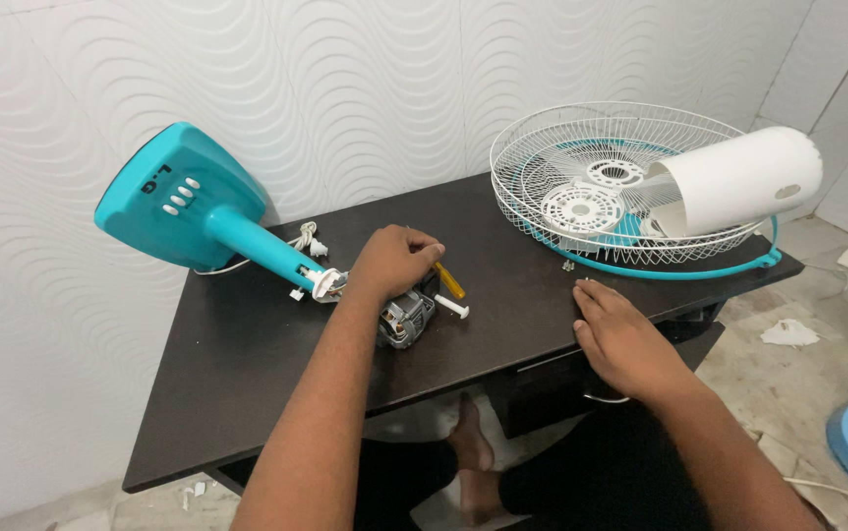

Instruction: The person disassembles a teal and white pedestal fan on a dark table. They remove the front grille, then use a screwdriver to detach the motor housing and separate the motor from the fan stand.

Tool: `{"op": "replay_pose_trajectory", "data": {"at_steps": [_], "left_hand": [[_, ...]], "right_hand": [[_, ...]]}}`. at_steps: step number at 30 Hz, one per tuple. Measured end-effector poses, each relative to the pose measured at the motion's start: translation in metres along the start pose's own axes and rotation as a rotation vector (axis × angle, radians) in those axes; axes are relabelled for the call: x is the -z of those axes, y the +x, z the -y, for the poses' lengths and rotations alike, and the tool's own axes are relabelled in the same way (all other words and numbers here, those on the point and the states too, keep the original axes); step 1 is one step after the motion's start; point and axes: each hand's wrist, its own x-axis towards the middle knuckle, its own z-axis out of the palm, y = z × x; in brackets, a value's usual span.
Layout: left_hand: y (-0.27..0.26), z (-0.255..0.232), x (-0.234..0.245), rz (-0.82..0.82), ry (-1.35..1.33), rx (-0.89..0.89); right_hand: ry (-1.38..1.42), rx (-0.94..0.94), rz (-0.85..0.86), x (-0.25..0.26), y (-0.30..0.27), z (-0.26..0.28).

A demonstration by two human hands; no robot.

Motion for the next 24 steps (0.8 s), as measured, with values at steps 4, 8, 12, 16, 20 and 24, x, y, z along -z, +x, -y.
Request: {"op": "replay_pose_trajectory", "data": {"at_steps": [4,8,12,16,20,24], "left_hand": [[0.000,0.000,0.001,-0.016,0.010,-0.013],[0.000,0.000,0.000,0.007,-0.017,0.033],[0.002,0.003,0.000,-0.020,-0.015,-0.020],[0.001,0.003,-0.001,-0.018,-0.026,-0.003],[0.001,-0.001,0.000,0.002,-0.004,0.039],[-0.001,-0.002,0.001,-0.017,-0.007,0.000]], "right_hand": [[0.057,0.012,0.091,0.007,0.008,-0.009],[0.055,0.061,-0.008,0.005,0.003,-0.007],[0.024,0.019,-0.214,-0.011,-0.011,0.006],[-0.061,-0.011,-0.281,-0.020,-0.014,0.008],[-0.119,-0.034,-0.165,-0.016,-0.008,0.001],[-0.187,-0.039,-0.084,-0.012,-0.003,-0.002]]}}
